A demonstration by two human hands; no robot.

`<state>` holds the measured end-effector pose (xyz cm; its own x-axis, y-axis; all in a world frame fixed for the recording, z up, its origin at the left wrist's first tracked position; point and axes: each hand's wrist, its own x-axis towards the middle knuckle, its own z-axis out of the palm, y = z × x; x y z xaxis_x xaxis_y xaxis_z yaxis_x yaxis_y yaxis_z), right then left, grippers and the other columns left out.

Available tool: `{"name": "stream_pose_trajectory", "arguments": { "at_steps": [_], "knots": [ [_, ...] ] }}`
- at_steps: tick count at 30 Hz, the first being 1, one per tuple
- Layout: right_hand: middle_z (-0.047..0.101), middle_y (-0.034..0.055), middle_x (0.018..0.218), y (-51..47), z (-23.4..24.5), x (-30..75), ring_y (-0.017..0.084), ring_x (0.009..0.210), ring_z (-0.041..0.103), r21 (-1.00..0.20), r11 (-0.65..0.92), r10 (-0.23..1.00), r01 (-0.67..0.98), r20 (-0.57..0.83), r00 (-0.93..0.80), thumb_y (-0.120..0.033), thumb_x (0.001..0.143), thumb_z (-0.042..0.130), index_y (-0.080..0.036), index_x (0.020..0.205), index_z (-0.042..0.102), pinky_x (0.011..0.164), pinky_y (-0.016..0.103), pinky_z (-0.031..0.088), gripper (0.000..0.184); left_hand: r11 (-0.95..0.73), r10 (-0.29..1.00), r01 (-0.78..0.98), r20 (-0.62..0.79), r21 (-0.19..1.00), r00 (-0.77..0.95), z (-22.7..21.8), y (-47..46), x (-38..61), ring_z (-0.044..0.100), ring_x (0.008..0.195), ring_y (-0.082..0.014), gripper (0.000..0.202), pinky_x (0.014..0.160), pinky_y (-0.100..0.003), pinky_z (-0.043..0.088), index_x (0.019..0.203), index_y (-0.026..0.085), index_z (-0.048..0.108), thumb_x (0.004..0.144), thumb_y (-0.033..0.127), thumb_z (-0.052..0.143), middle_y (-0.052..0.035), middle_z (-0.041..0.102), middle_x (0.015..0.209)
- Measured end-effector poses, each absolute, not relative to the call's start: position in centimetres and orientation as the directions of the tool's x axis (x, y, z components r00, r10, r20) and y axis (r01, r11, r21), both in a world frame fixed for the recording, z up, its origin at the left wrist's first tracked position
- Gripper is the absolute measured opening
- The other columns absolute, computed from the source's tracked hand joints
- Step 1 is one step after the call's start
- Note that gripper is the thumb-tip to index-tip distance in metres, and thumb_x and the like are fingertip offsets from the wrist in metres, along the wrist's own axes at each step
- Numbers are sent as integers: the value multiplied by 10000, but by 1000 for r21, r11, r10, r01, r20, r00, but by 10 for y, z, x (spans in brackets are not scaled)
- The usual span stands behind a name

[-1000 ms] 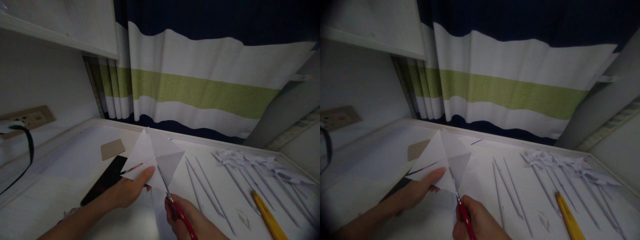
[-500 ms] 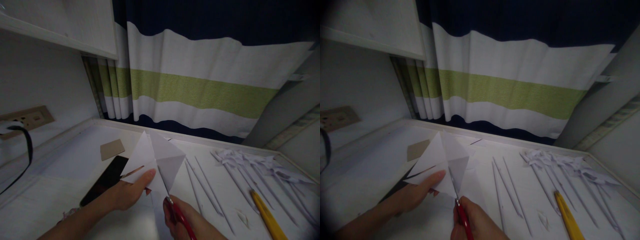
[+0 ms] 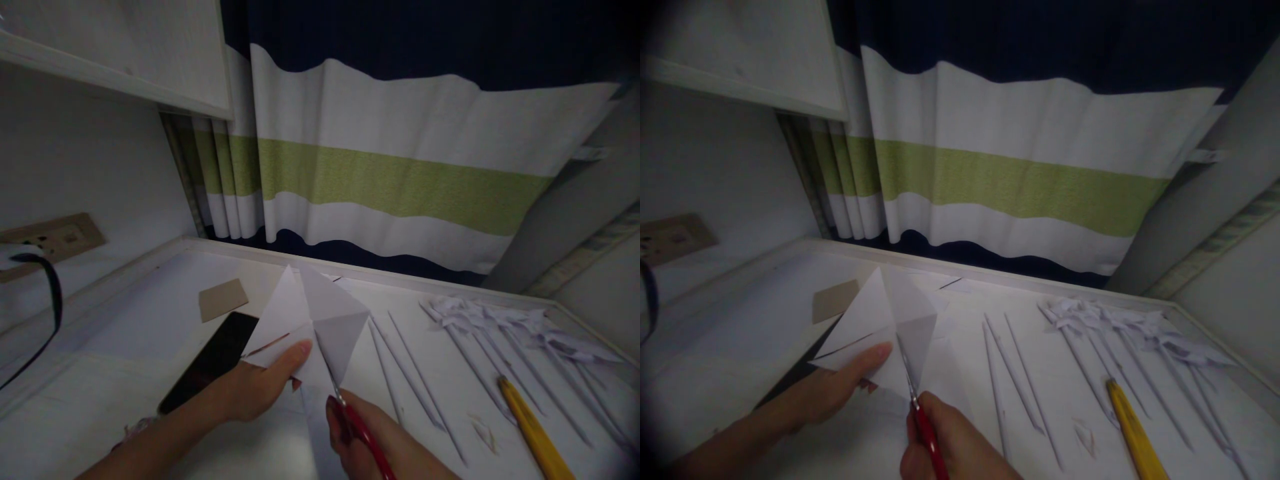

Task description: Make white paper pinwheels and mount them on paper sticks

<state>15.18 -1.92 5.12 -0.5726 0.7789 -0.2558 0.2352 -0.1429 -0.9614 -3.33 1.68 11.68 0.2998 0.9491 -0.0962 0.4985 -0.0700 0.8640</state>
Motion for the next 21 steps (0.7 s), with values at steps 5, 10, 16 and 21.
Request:
{"name": "stream_pose_trajectory", "arguments": {
  "at_steps": [5, 10, 16, 21],
  "knots": [
    [349, -39, 581, -22, 76, 146, 68, 506, 294, -978, -29, 793, 205, -148, -591, -741, 634, 314, -173, 670, 376, 460, 202, 241, 573, -65, 954, 503, -94, 862, 285, 115, 17, -33, 554, 627, -170, 355, 664, -253, 422, 615, 191, 575, 794, 410, 360, 1, 639, 662],
    [351, -36, 606, -24, 91, 143, 58, 508, 305, -988, -94, 780, 120, -148, -608, -729, 647, 320, -156, 735, 411, 466, 187, 260, 587, -69, 953, 484, -86, 872, 290, 106, 18, -36, 550, 710, -188, 344, 661, -250, 419, 626, 196, 591, 775, 430, 387, -5, 629, 644],
    [301, -65, 510, -27, 89, 145, 43, 427, 282, -962, -189, 762, 197, -270, -588, -718, 658, 319, -168, 702, 378, 378, 162, 216, 555, -67, 953, 489, -89, 870, 288, 97, 18, -38, 545, 685, -181, 385, 636, -241, 413, 620, 196, 595, 790, 450, 362, -1, 610, 607],
    [327, -55, 508, -27, 90, 144, 51, 429, 291, -959, -156, 780, 236, -266, -566, -714, 675, 297, -166, 683, 392, 383, 172, 221, 556, -87, 953, 469, -65, 879, 297, 103, 17, -35, 545, 664, -168, 379, 630, -231, 410, 590, 197, 575, 792, 441, 368, 6, 623, 631]
  ]
}}
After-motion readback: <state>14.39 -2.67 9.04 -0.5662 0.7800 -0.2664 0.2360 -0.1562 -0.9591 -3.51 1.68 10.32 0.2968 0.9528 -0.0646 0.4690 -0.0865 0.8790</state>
